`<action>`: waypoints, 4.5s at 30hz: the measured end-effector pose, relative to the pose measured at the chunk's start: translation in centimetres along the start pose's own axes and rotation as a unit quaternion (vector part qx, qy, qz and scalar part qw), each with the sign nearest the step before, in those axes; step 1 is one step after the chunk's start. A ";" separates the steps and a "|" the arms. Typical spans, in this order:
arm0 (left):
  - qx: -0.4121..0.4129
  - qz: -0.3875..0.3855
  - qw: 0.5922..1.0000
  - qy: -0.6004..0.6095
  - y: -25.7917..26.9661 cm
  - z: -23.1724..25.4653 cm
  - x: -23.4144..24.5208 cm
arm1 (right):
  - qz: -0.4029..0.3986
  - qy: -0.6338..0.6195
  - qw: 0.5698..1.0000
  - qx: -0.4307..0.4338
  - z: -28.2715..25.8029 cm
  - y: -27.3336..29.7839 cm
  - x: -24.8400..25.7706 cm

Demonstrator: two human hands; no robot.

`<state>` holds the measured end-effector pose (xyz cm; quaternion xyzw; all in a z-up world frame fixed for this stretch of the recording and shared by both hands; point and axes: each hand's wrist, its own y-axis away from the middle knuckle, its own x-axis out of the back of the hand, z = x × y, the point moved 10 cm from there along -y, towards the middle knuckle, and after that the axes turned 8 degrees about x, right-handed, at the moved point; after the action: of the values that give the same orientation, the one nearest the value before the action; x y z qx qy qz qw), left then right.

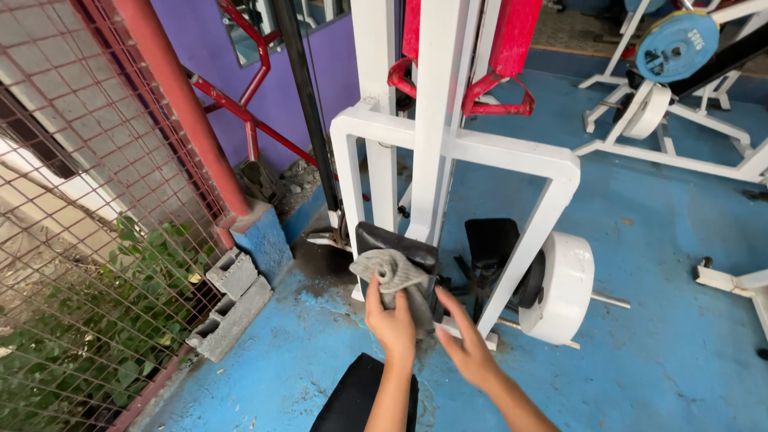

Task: Wiping down various parts of a weight training machine with a cloth.

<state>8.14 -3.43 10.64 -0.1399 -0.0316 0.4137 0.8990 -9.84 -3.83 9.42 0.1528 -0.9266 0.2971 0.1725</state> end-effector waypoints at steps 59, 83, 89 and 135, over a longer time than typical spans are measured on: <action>-0.058 -0.069 0.996 0.012 -18.1 7.8 -16.8 | 0.130 0.595 0.661 0.438 -5.1 -26.4 8.5; -0.022 -0.326 0.945 0.009 -16.3 8.2 -20.2 | 0.107 0.633 0.631 0.436 -13.4 -31.6 13.3; 0.001 -0.281 0.959 0.018 -17.1 5.6 -20.6 | 0.100 0.602 0.684 0.400 -9.6 -30.9 12.6; -0.002 -0.322 0.936 0.146 -16.1 8.8 -20.1 | 0.143 0.593 0.601 0.516 -13.6 -30.7 8.4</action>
<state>5.23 -26.52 24.76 -0.1825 0.0555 0.0776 0.9786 -2.45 -20.99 38.54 -0.1276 -0.3231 0.7723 0.5318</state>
